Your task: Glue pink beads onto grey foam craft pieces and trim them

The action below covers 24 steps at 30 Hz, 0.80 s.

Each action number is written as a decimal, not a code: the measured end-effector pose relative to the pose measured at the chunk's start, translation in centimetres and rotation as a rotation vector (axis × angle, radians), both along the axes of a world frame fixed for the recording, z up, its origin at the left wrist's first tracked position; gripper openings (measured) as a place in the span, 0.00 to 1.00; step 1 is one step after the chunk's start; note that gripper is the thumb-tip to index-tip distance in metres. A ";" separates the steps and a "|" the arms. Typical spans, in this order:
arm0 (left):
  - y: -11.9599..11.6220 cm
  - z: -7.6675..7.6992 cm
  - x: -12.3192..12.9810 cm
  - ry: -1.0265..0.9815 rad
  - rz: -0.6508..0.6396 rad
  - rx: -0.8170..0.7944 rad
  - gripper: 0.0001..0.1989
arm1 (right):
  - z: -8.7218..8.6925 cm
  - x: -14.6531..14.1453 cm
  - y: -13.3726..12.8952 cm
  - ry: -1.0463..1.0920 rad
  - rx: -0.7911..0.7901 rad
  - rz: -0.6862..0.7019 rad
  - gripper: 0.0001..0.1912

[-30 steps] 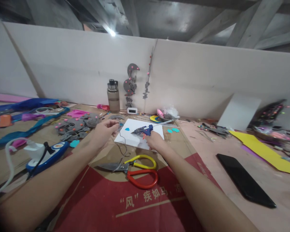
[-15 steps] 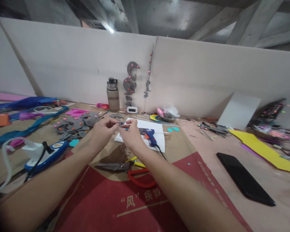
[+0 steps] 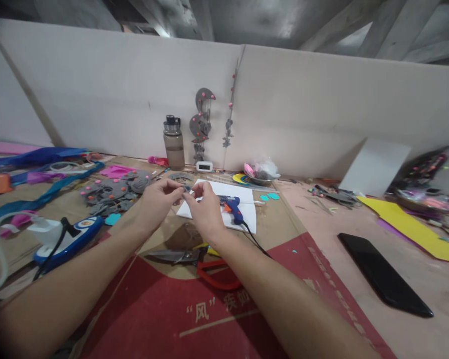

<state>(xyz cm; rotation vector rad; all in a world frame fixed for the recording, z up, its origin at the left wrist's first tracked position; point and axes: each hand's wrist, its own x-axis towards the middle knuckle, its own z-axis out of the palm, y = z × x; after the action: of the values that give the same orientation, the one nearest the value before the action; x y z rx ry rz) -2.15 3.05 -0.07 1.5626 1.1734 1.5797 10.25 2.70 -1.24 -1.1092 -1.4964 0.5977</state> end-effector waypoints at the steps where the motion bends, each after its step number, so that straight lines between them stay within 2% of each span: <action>1: -0.1 0.0 0.0 0.003 0.002 0.004 0.04 | 0.1 0.0 -0.1 -0.019 0.014 0.006 0.09; 6: -0.1 -0.2 0.1 -0.029 -0.017 0.002 0.04 | 0.5 0.2 -0.7 -0.048 0.062 0.001 0.06; 15: 1.0 -1.2 0.2 -0.200 -0.117 -0.075 0.07 | 0.1 0.4 -0.2 -0.008 0.001 -0.025 0.08; 24: 1.1 -1.6 0.3 -0.248 -0.196 -0.072 0.06 | -0.2 0.5 0.0 -0.016 -0.012 -0.049 0.08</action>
<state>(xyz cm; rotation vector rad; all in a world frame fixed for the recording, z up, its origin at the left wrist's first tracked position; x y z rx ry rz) -1.89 4.19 -1.62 1.3468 0.9040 1.5322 10.71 2.72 -1.44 -1.1596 -1.4769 0.5660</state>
